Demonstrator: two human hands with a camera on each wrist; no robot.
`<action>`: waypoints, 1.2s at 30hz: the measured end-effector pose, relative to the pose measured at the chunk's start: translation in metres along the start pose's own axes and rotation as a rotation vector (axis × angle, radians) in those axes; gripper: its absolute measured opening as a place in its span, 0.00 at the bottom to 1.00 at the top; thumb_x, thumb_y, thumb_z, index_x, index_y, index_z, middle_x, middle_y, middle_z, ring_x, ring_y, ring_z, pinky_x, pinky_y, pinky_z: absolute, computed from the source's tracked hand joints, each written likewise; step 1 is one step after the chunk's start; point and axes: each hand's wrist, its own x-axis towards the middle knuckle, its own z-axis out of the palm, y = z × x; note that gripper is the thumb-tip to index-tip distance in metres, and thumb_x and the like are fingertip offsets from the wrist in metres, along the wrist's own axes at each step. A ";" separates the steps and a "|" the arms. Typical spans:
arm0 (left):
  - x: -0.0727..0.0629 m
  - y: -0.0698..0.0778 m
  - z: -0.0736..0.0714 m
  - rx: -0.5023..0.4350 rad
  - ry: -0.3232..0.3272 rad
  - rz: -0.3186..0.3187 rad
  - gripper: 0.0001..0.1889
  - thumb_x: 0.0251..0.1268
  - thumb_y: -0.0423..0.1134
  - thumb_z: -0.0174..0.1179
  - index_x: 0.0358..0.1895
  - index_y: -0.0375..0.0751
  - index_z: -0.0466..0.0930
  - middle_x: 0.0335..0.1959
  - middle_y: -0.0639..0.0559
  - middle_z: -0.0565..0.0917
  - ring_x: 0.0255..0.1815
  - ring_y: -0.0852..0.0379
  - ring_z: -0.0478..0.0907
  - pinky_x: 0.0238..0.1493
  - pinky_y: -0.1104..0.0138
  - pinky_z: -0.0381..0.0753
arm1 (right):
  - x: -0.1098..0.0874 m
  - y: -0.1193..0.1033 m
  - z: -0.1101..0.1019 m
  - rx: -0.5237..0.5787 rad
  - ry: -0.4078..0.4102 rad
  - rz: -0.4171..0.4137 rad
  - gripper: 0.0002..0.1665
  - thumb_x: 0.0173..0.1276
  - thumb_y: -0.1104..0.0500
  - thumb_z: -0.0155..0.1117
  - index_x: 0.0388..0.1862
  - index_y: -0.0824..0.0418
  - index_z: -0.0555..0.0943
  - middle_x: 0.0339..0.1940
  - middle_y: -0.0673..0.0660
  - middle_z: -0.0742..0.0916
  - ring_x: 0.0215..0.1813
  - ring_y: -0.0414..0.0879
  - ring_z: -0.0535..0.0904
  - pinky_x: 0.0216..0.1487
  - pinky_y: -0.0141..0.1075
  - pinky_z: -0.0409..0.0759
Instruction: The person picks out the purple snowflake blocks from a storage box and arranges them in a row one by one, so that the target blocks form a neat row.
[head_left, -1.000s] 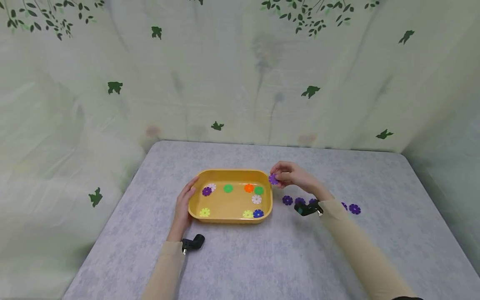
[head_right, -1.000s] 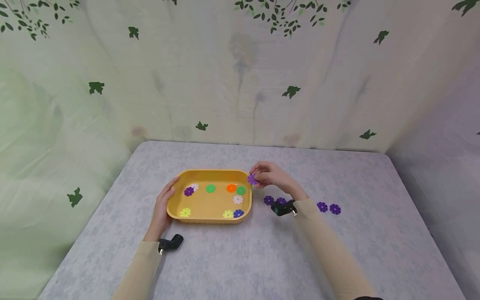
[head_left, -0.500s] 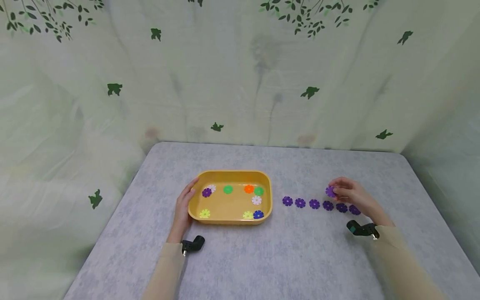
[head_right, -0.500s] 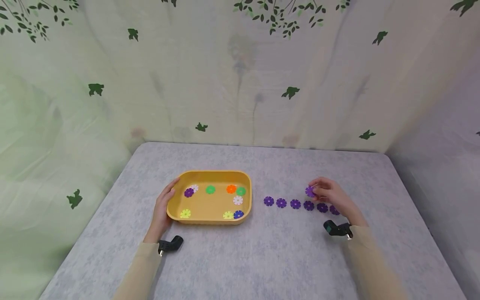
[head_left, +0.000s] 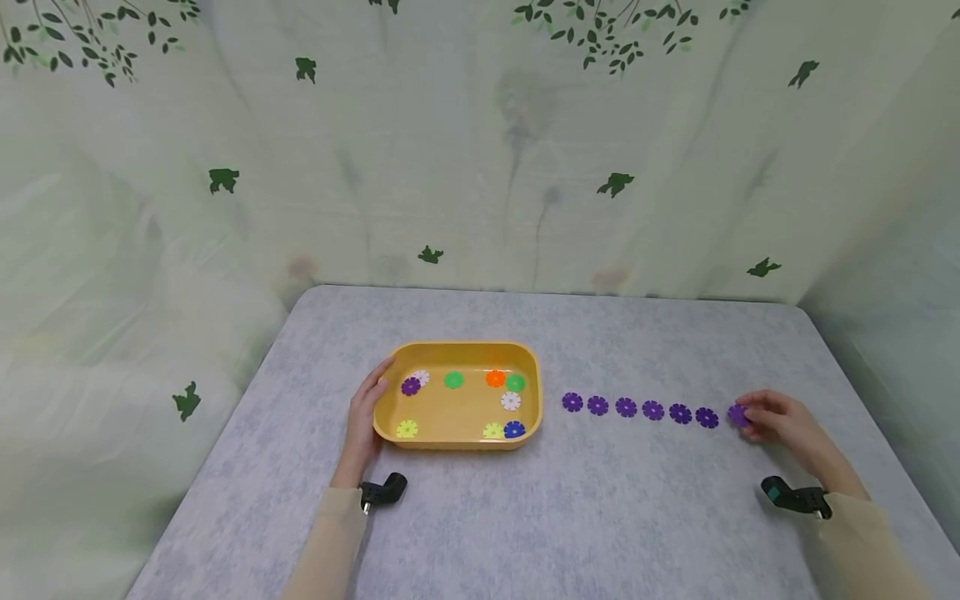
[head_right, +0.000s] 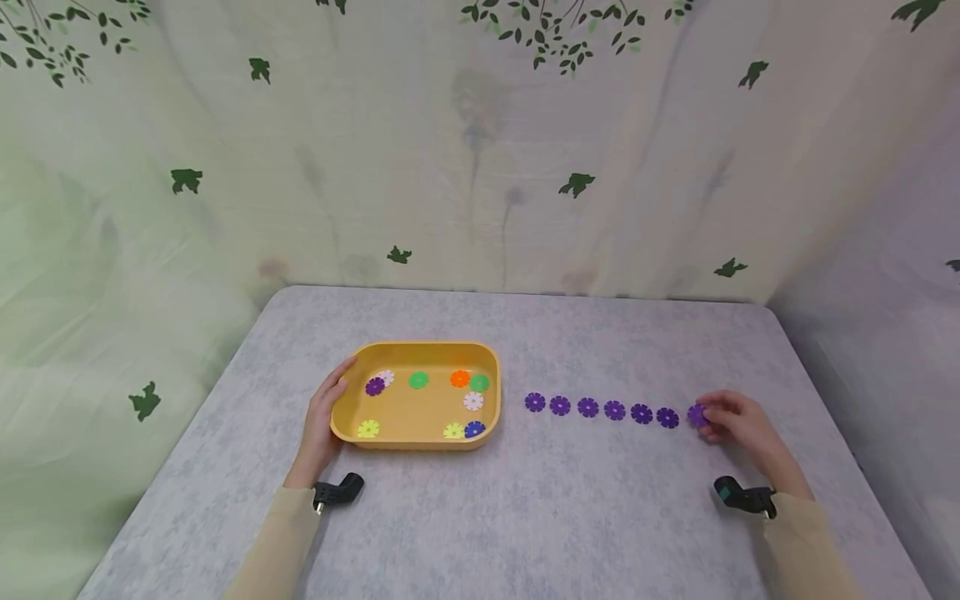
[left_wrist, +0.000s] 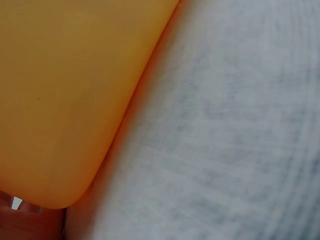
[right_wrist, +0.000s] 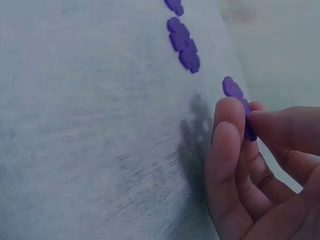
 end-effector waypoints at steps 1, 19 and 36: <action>0.000 0.000 0.000 -0.002 0.001 -0.002 0.22 0.77 0.41 0.44 0.69 0.41 0.66 0.70 0.52 0.65 0.71 0.59 0.57 0.69 0.69 0.58 | 0.000 0.000 0.001 -0.030 0.006 0.016 0.16 0.75 0.66 0.49 0.50 0.81 0.70 0.35 0.47 0.82 0.31 0.39 0.81 0.32 0.33 0.83; -0.002 0.000 -0.004 -0.005 0.011 -0.009 0.22 0.77 0.43 0.45 0.69 0.42 0.66 0.70 0.53 0.65 0.71 0.59 0.58 0.69 0.68 0.58 | 0.021 -0.030 0.024 -0.235 0.073 0.042 0.23 0.77 0.57 0.47 0.56 0.77 0.70 0.46 0.69 0.79 0.32 0.44 0.79 0.34 0.32 0.82; 0.001 -0.001 -0.001 0.003 0.015 -0.008 0.21 0.76 0.42 0.45 0.68 0.44 0.68 0.70 0.54 0.66 0.70 0.60 0.58 0.68 0.69 0.59 | 0.114 -0.145 0.180 0.140 -0.279 -0.060 0.20 0.74 0.57 0.54 0.56 0.71 0.72 0.48 0.67 0.78 0.38 0.50 0.79 0.44 0.41 0.82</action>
